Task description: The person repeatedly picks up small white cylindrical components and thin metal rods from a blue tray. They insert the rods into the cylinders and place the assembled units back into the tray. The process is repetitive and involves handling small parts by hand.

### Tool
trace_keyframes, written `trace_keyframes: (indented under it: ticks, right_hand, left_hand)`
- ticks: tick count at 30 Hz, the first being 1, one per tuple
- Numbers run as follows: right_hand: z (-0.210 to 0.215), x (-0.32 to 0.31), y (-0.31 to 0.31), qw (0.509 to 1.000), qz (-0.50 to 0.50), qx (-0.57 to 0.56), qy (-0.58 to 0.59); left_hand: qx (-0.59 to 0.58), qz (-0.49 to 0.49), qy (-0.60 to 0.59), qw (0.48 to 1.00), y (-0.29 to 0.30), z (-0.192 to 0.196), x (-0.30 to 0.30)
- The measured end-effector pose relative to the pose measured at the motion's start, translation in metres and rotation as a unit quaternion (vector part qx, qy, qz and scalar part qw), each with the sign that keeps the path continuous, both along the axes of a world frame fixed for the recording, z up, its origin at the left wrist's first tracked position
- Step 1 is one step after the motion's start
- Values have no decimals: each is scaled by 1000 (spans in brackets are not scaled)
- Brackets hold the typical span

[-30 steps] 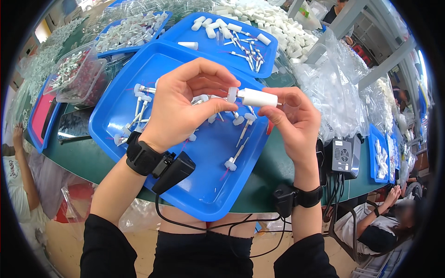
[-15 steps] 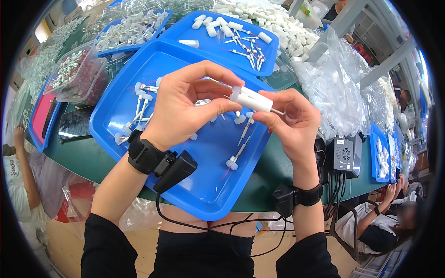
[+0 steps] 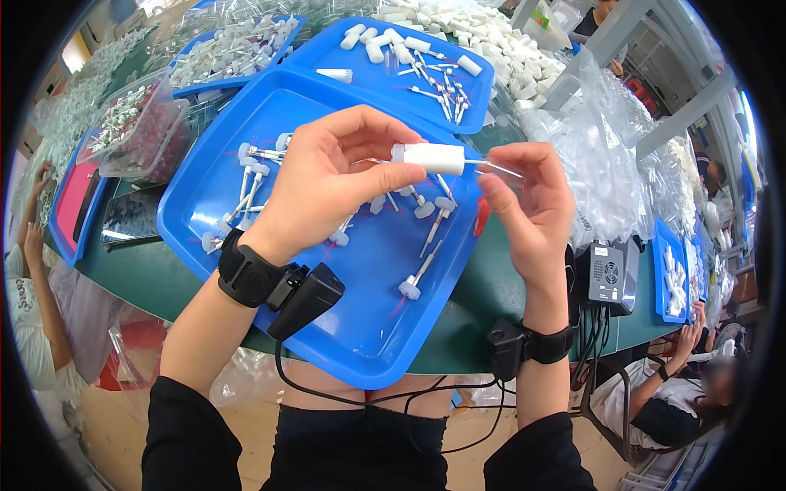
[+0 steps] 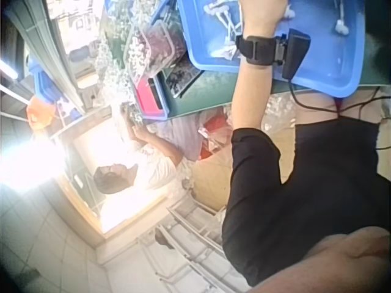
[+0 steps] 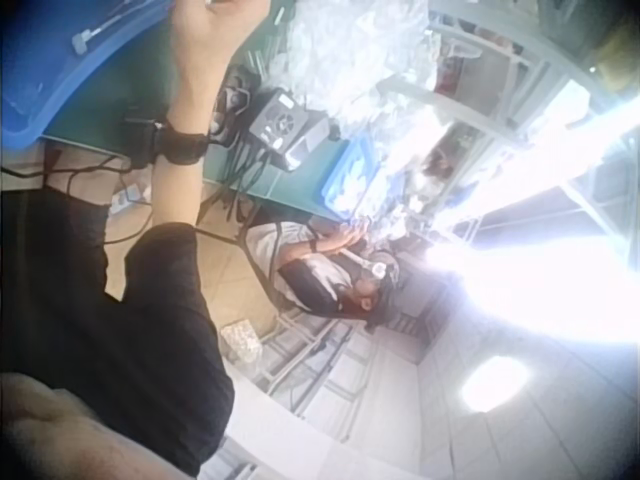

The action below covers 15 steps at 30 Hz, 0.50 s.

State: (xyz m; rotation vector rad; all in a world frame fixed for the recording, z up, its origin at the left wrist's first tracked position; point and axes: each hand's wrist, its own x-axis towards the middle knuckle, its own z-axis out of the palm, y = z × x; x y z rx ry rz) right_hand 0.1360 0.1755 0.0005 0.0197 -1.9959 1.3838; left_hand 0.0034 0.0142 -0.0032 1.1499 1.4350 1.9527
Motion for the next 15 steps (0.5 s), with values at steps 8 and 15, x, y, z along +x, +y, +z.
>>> trace_keyframes:
  ticks: [8,15]
  right_hand:
    - [0,-1,-10,998,32,-34,-36]
    - [-3,-3,-11,999,25,-14,-17]
  left_hand:
    - [-32,-18,-16,999,-4,3,2]
    - [-37,-16,-60,997,-3,4,4]
